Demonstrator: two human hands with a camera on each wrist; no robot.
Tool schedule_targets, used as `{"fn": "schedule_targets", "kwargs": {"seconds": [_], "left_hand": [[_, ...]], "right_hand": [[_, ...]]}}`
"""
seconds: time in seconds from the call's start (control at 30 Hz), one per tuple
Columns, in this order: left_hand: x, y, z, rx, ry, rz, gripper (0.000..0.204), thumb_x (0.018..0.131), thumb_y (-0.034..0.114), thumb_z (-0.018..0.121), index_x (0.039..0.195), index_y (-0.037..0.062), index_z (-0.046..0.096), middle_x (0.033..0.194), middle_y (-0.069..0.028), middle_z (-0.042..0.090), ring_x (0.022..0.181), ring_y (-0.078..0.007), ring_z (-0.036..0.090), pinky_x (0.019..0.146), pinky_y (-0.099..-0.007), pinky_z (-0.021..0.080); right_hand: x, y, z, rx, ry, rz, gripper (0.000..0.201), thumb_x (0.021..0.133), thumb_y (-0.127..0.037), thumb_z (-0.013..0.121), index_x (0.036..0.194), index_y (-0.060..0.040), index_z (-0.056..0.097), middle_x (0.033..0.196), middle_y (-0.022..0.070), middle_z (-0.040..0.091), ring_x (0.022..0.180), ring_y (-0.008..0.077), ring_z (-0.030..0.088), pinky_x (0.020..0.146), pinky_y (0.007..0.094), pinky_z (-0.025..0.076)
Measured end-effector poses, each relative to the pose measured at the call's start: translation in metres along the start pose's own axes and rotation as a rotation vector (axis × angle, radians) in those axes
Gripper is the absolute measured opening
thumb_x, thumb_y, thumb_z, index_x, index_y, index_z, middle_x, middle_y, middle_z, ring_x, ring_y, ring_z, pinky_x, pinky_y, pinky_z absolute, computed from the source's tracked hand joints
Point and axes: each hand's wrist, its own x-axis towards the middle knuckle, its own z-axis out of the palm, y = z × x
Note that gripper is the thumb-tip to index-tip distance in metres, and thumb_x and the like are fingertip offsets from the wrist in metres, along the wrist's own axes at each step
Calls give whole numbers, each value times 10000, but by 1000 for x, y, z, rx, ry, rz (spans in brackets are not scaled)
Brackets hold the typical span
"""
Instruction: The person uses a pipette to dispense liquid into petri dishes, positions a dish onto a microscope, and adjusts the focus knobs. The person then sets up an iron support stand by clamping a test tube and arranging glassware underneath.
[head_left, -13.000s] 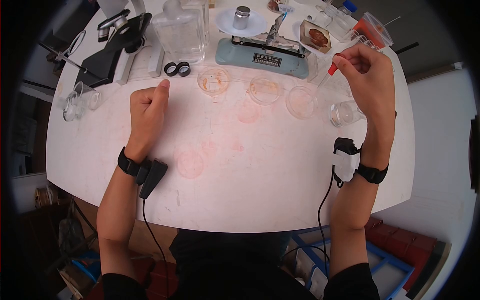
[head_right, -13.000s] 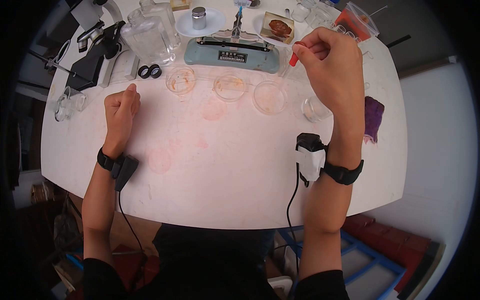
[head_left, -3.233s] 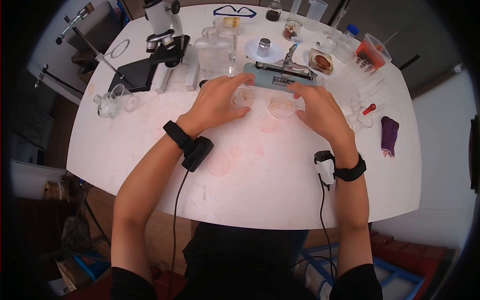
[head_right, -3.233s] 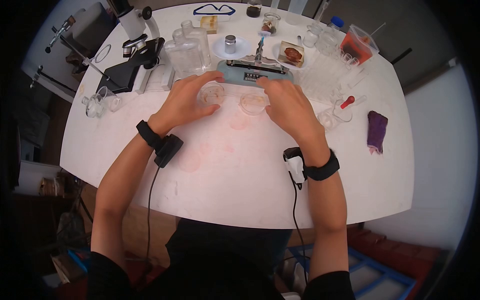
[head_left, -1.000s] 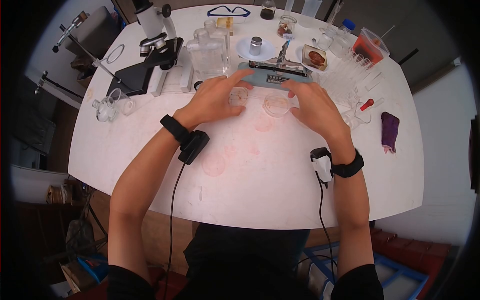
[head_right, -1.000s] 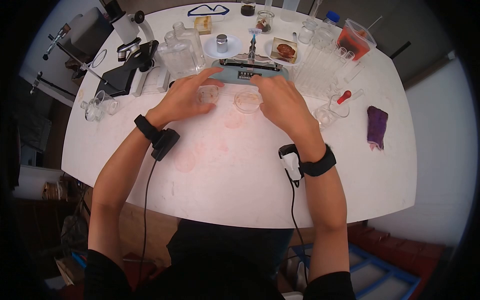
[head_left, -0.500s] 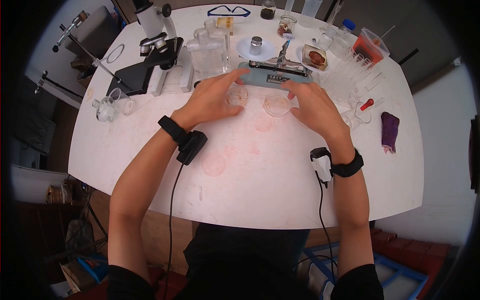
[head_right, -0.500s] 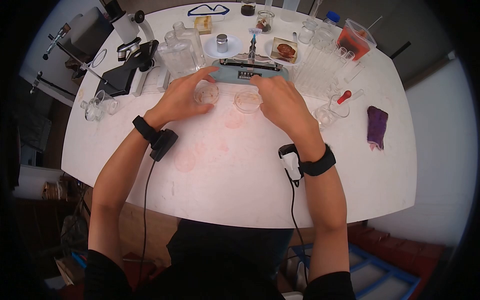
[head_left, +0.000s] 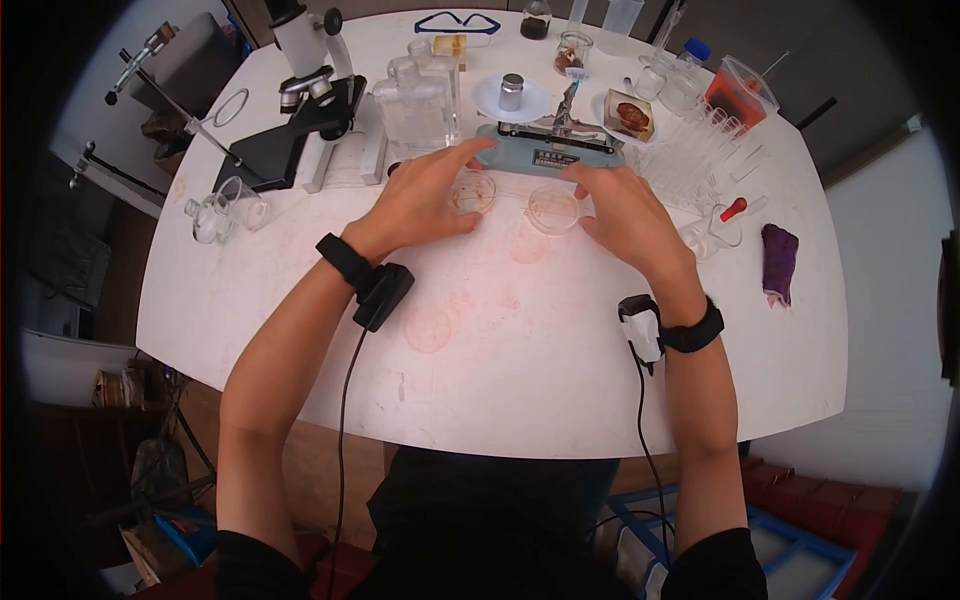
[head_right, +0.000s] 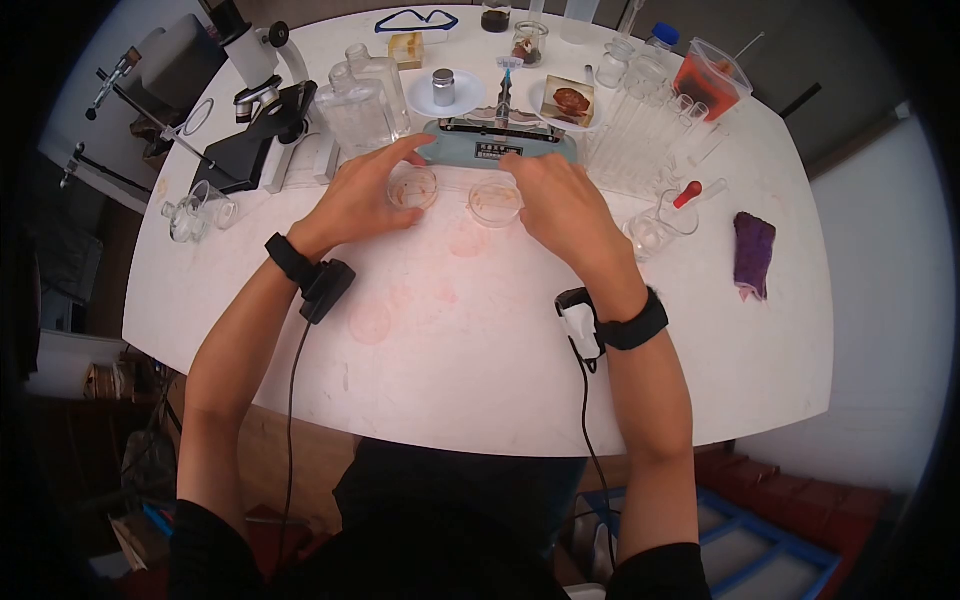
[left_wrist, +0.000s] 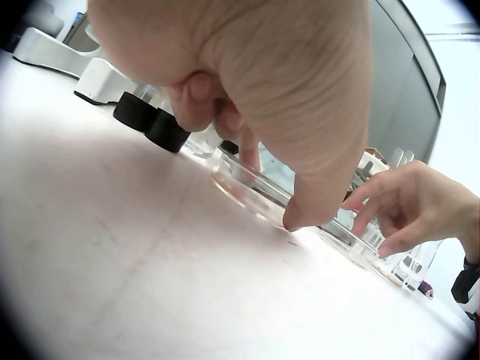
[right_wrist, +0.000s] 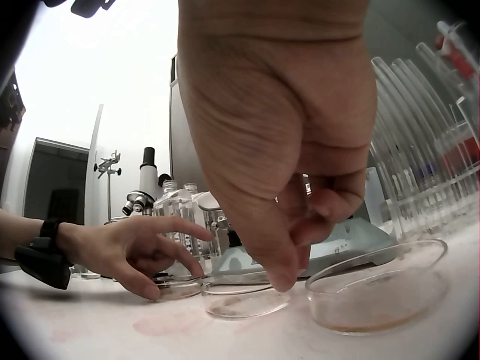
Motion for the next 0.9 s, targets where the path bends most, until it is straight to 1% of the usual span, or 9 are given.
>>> {"fn": "schedule_targets", "kwargs": {"seconds": [0.13, 0.2, 0.37, 0.43, 0.47, 0.53, 0.73, 0.83, 0.9], "left_hand": [[0, 0, 1, -4, 4, -1, 757, 649, 118, 729, 1350, 112, 443, 1116, -143, 634, 969, -340, 626, 829, -404, 504], [0, 1, 0, -6, 3, -5, 756, 649, 119, 729, 1349, 112, 443, 1113, -142, 634, 966, -342, 626, 826, -404, 505], [0, 1, 0, -9, 13, 10, 756, 647, 120, 730, 1347, 113, 444, 1101, -139, 635, 952, -343, 628, 815, -405, 507], [1, 5, -4, -11, -63, -77, 829, 635, 95, 765, 1386, 133, 415, 1153, -134, 628, 1090, -334, 597, 938, -393, 476], [1, 3, -3, -10, -64, -77, 829, 635, 95, 765, 1386, 133, 415, 1153, -134, 628, 1090, -334, 597, 938, -393, 476], [0, -2, 1, -23, 9, 9, 761, 643, 117, 734, 1346, 124, 444, 1100, -135, 633, 937, -341, 628, 802, -404, 507], [-1, -2, 0, -27, -3, 4, 769, 644, 121, 734, 1354, 125, 438, 1109, -124, 628, 916, -336, 627, 794, -399, 505], [-1, -2, 0, -31, -11, 12, 771, 648, 124, 731, 1359, 123, 434, 1110, -121, 626, 918, -334, 625, 795, -396, 503], [-2, -3, 1, -33, -9, 16, 770, 650, 125, 730, 1360, 121, 433, 1112, -120, 625, 921, -333, 624, 797, -395, 502]], "right_hand": [[1, 0, 0, 10, -9, 16, 470, 690, 66, 676, 1147, -21, 614, 994, 148, 670, 911, 345, 623, 787, 398, 496], [1, 2, 2, -12, 6, -13, 460, 690, 63, 672, 1140, -18, 616, 979, 152, 674, 910, 348, 625, 788, 400, 495], [1, 3, 3, 5, 22, -14, 441, 693, 65, 659, 1126, -12, 621, 959, 161, 677, 903, 352, 629, 783, 404, 496], [1, 3, 3, 3, 23, -9, 437, 694, 66, 654, 1123, -10, 623, 954, 165, 678, 900, 354, 632, 781, 405, 496], [1, 4, 3, 4, 20, -7, 436, 694, 68, 652, 1122, -10, 623, 953, 165, 678, 897, 354, 633, 778, 404, 498], [2, 4, 3, 4, 18, -6, 435, 695, 70, 649, 1122, -10, 624, 952, 166, 678, 895, 354, 635, 775, 404, 499], [1, 4, 3, 11, 20, 0, 443, 695, 73, 650, 1128, -12, 623, 950, 167, 678, 895, 355, 635, 772, 398, 502], [1, 2, 2, 0, -14, 31, 447, 693, 73, 652, 1131, -12, 622, 955, 166, 678, 905, 354, 633, 777, 398, 501], [0, 3, 5, 43, 99, -51, 303, 726, 103, 558, 1010, 22, 627, 820, 235, 639, 850, 399, 620, 726, 482, 495]]}}
